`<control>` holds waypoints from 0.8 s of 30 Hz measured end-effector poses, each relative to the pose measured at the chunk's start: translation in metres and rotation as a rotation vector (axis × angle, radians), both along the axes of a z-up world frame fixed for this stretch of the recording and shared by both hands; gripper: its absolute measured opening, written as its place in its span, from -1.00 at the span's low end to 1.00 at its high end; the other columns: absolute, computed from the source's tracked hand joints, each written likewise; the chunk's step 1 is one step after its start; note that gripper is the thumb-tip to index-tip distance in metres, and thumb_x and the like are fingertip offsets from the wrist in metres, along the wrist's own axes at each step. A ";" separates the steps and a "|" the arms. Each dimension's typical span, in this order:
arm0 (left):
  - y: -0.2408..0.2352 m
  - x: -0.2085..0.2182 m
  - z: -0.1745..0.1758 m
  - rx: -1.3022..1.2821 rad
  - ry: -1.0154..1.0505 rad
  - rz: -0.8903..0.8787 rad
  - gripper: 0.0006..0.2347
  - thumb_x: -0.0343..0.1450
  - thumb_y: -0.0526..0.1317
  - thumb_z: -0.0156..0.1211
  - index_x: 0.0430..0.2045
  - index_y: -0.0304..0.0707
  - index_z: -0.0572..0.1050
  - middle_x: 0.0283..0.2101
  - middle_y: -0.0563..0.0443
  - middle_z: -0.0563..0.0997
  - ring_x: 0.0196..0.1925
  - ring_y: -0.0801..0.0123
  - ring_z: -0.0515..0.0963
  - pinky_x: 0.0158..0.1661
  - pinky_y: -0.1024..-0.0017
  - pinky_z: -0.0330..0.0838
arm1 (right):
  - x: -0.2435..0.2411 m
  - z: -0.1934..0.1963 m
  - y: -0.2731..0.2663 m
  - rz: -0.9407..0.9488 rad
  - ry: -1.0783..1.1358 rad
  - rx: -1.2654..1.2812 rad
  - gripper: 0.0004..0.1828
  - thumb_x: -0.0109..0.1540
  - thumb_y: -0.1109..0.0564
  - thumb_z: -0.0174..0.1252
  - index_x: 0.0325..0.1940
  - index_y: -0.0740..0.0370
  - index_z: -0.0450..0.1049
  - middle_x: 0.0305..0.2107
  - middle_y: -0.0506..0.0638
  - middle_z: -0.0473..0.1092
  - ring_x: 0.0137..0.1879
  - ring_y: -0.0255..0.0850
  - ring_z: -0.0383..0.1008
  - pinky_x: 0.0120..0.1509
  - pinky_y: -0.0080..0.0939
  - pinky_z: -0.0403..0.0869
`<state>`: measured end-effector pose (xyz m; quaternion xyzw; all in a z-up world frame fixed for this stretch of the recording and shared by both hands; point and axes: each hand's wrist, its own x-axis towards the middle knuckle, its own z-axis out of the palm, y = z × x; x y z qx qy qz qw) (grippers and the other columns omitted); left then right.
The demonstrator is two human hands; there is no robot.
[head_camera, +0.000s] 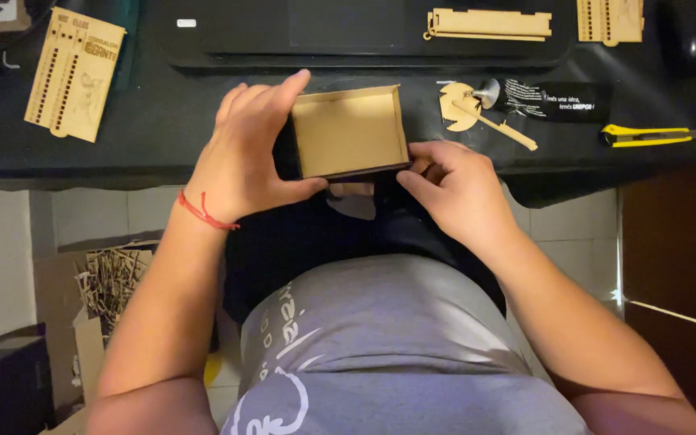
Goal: The person assembles a wooden model by inserting small wooden sticks into slots on larger wooden pieces. They use a small stick to apply glue from a tube to the joints before fitting the pieces together. The person works on a black table with various wooden parts and tools nearby.
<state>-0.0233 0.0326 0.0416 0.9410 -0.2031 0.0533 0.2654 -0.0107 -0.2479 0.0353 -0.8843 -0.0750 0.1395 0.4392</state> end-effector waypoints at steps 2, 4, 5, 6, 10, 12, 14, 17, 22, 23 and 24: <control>0.000 0.003 0.001 0.058 -0.014 -0.025 -0.07 0.07 0.08 0.54 0.31 -0.31 0.16 0.10 -0.24 0.48 0.15 -0.09 0.40 0.24 -0.08 0.06 | 0.003 0.005 0.000 0.059 -0.034 -0.126 -0.68 0.15 0.08 0.27 -0.02 0.15 0.56 -0.46 -0.18 0.39 -0.44 -0.33 0.37 -0.20 -0.30 0.36; 0.000 0.004 0.004 0.070 0.025 -0.009 -0.05 0.06 0.08 0.58 0.30 -0.30 0.18 0.14 -0.25 0.47 0.20 -0.10 0.38 0.24 -0.18 0.01 | 0.005 0.008 0.002 0.138 -0.063 -0.253 -0.52 0.14 0.04 0.27 0.14 0.17 0.46 -0.62 -0.17 0.39 -0.42 -0.21 0.41 -0.30 -0.15 0.30; 0.001 0.003 0.002 0.069 0.025 -0.014 -0.05 0.06 0.08 0.58 0.30 -0.30 0.18 0.14 -0.25 0.47 0.20 -0.10 0.38 0.24 -0.18 0.01 | 0.005 0.011 0.004 0.134 -0.062 -0.254 -0.52 0.14 0.04 0.27 0.14 0.17 0.46 -0.62 -0.17 0.39 -0.42 -0.21 0.41 -0.30 -0.15 0.30; 0.003 0.003 0.000 0.077 0.002 0.008 -0.03 0.03 0.09 0.59 0.31 -0.30 0.18 0.17 -0.25 0.45 0.22 -0.09 0.36 0.25 -0.16 0.02 | 0.006 0.015 0.007 0.148 -0.017 -0.288 -0.44 0.12 0.02 0.27 0.21 0.07 0.40 -0.63 -0.17 0.41 -0.44 -0.20 0.43 -0.32 -0.13 0.31; 0.005 0.003 -0.010 0.155 0.001 0.056 -0.03 0.16 0.12 0.52 0.37 -0.33 0.06 0.20 -0.26 0.44 0.32 -0.05 0.30 0.29 -0.10 -0.03 | 0.006 0.020 0.020 0.144 0.067 -0.347 -0.28 0.16 0.00 0.17 0.42 -0.11 0.22 -0.63 -0.17 0.45 -0.42 -0.10 0.47 -0.31 -0.07 0.34; 0.001 0.007 -0.013 0.163 -0.015 0.056 -0.05 0.18 0.17 0.47 0.37 -0.33 0.06 0.28 -0.25 0.39 0.34 -0.06 0.31 0.28 -0.08 0.01 | 0.006 0.007 0.014 0.193 -0.027 -0.387 -0.43 0.18 -0.02 0.16 0.27 -0.04 0.24 -0.55 -0.10 0.48 -0.36 0.04 0.49 -0.31 0.06 0.37; 0.004 0.003 -0.015 0.184 -0.033 0.078 -0.06 0.21 0.21 0.42 0.38 -0.32 0.06 0.36 -0.23 0.34 0.37 -0.07 0.31 0.26 -0.06 0.05 | 0.004 0.010 0.014 0.261 -0.133 -0.411 -0.57 0.21 -0.04 0.16 0.11 0.04 0.25 -0.48 -0.03 0.51 -0.31 0.18 0.52 -0.30 0.19 0.39; 0.012 -0.003 -0.019 0.157 -0.018 0.072 0.00 0.19 0.15 0.58 0.39 -0.23 -0.01 0.44 -0.10 0.24 0.41 -0.11 0.30 0.29 -0.18 0.08 | -0.005 0.036 0.005 0.321 -0.129 -0.560 -0.35 0.23 -0.06 0.08 0.40 0.06 0.19 -0.28 0.10 0.55 -0.20 0.31 0.50 -0.23 0.26 0.40; 0.032 -0.021 -0.022 -0.117 0.058 0.028 -0.22 0.37 -0.03 0.38 0.39 -0.28 0.00 0.42 -0.14 0.28 0.38 0.01 0.35 0.35 -0.02 0.04 | -0.074 0.126 -0.009 0.223 -0.394 -0.033 -0.74 0.25 0.36 -0.16 -0.51 0.39 0.34 -0.50 0.10 0.31 -0.47 -0.16 0.21 -0.35 -0.23 0.20; 0.040 -0.023 -0.035 -0.119 0.059 0.039 -0.22 0.37 -0.03 0.38 0.39 -0.28 0.00 0.42 -0.14 0.28 0.38 0.01 0.35 0.35 -0.02 0.04 | -0.075 0.137 -0.014 0.233 -0.392 -0.032 -0.74 0.25 0.36 -0.16 -0.51 0.39 0.34 -0.50 0.10 0.31 -0.47 -0.16 0.21 -0.35 -0.23 0.20; 0.049 -0.024 -0.049 -0.079 -0.200 0.161 -0.56 0.35 -0.11 0.42 0.02 -0.12 0.32 0.02 0.02 0.47 0.09 0.16 0.50 0.22 0.17 0.27 | -0.084 0.148 -0.014 0.249 -0.403 -0.025 -0.75 0.25 0.35 -0.16 -0.50 0.38 0.34 -0.49 0.10 0.31 -0.45 -0.16 0.22 -0.34 -0.22 0.21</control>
